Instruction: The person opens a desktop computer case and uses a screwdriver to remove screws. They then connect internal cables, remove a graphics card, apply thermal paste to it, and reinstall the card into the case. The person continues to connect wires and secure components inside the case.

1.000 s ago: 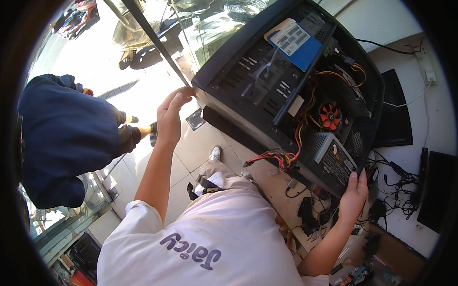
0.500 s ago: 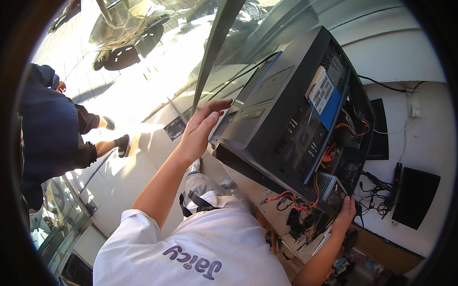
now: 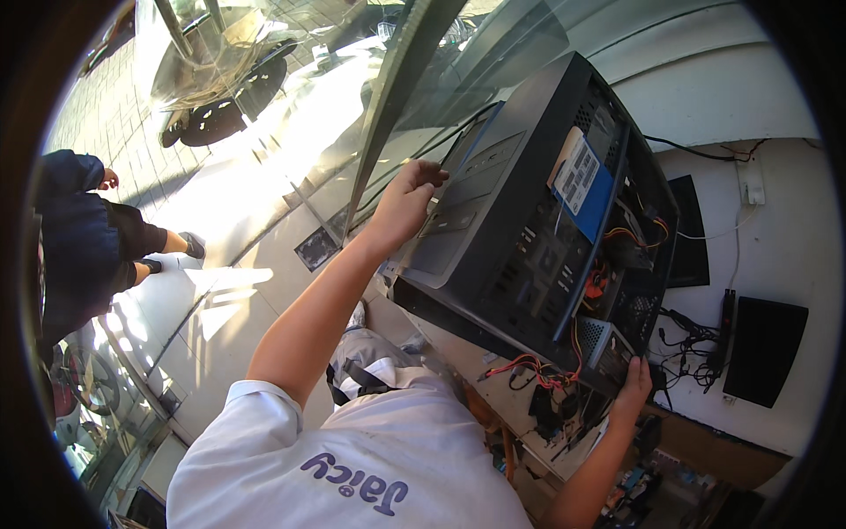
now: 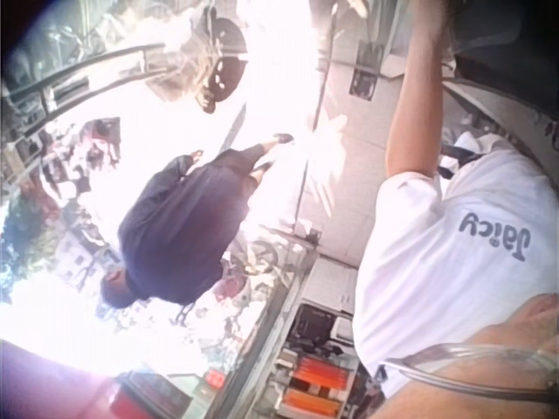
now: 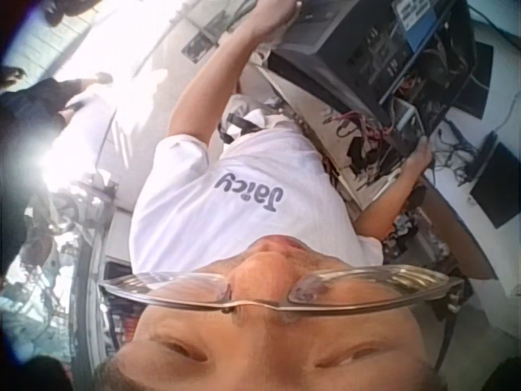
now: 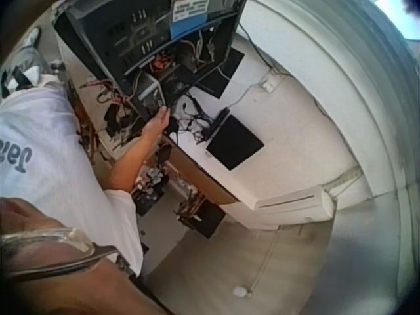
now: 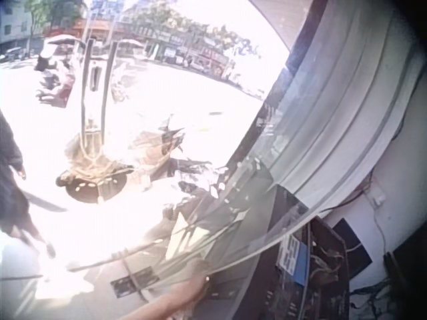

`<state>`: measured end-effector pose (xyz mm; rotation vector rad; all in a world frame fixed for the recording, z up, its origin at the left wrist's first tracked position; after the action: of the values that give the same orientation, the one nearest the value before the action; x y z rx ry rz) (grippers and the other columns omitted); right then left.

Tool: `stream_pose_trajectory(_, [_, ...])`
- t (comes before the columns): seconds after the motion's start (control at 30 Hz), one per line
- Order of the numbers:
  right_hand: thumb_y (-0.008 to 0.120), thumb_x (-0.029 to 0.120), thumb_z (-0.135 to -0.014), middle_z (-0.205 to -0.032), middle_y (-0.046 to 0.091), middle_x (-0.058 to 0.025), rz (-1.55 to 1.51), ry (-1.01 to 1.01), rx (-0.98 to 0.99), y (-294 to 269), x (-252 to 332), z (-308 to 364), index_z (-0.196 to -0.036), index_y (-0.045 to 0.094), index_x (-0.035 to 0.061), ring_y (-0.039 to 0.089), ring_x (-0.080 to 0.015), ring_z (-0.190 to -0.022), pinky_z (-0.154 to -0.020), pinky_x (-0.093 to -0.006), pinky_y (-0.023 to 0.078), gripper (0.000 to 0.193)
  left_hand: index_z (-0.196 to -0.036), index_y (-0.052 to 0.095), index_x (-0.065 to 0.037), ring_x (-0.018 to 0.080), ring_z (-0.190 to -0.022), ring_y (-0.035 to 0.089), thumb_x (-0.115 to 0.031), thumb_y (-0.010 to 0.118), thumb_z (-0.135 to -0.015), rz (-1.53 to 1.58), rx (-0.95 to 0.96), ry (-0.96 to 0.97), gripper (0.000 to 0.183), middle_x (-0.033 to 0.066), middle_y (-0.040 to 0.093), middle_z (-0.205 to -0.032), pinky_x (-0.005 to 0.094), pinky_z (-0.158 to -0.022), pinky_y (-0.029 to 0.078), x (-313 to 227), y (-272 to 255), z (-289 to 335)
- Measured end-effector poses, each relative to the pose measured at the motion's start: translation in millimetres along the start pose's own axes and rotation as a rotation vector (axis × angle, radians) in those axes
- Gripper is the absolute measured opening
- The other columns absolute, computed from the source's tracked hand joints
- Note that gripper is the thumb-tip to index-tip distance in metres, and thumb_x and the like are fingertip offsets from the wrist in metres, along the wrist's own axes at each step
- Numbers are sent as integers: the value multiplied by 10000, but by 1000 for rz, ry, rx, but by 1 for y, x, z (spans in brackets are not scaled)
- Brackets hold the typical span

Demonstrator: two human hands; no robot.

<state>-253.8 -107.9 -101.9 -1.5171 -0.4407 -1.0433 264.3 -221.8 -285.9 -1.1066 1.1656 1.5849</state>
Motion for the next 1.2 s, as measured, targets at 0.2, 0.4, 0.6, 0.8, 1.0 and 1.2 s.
stream_pose_trajectory(0.2, [555,329,-1033,-1195,656,-92,-48,5,50,-2,-7,2,-1309,583,-50,596,-160,-1041,-950,-287,448,470,-1222,591,-11,229,-1131,625,9,443,-954,222,-6,169,306,126,670,-1210,336,-1022,441,-8,14,13])
stream_pose_trajectory(0.4, [518,317,-1056,-1200,653,-82,28,-4,-15,6,-1,1,-1349,555,-55,583,-141,-1039,-950,-270,439,476,-1248,537,14,214,-1185,594,39,454,-938,42,77,202,322,127,643,-1240,332,-1038,438,-24,8,8])
stream_pose_trajectory(0.6, [500,250,-1063,-1130,681,-69,86,-26,-49,17,13,10,-1339,572,-30,598,-129,-974,-908,-276,463,400,-1286,507,21,222,-1195,584,28,459,-957,46,157,151,332,141,631,-1251,331,-1053,422,-28,10,4])
stream_pose_trajectory(0.8, [497,230,-1059,-1112,694,-73,55,-44,-28,24,21,11,-1313,591,-27,610,-134,-959,-895,-281,471,374,-1306,523,29,210,-1162,591,-74,487,-1014,22,71,133,312,148,618,-1258,315,-1025,437,-51,5,13])
stream_pose_trajectory(1.0, [496,261,-1061,-1092,701,-91,-16,56,3,30,18,16,-1292,602,-21,627,-149,-960,-896,-292,476,380,-1258,588,25,226,-1146,630,-141,527,-1009,-96,-82,328,306,150,652,-1236,349,-990,471,-148,-9,52])
stream_pose_trajectory(1.2, [497,276,-1062,-1043,703,-79,-140,55,102,40,19,14,-1214,611,-22,636,-135,-900,-842,-284,497,354,-1256,611,3,194,-1150,624,-70,523,-1006,-417,-163,480,275,117,656,-1233,320,-993,468,-207,39,114])
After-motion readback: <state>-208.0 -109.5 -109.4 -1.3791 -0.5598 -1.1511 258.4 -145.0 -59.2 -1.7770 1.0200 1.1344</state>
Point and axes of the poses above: each hand's wrist, its own z-axis away from the middle knuckle, its own y-axis out of the palm, x = y × z, the point moved 7 cm from there along -z, towards the middle knuckle
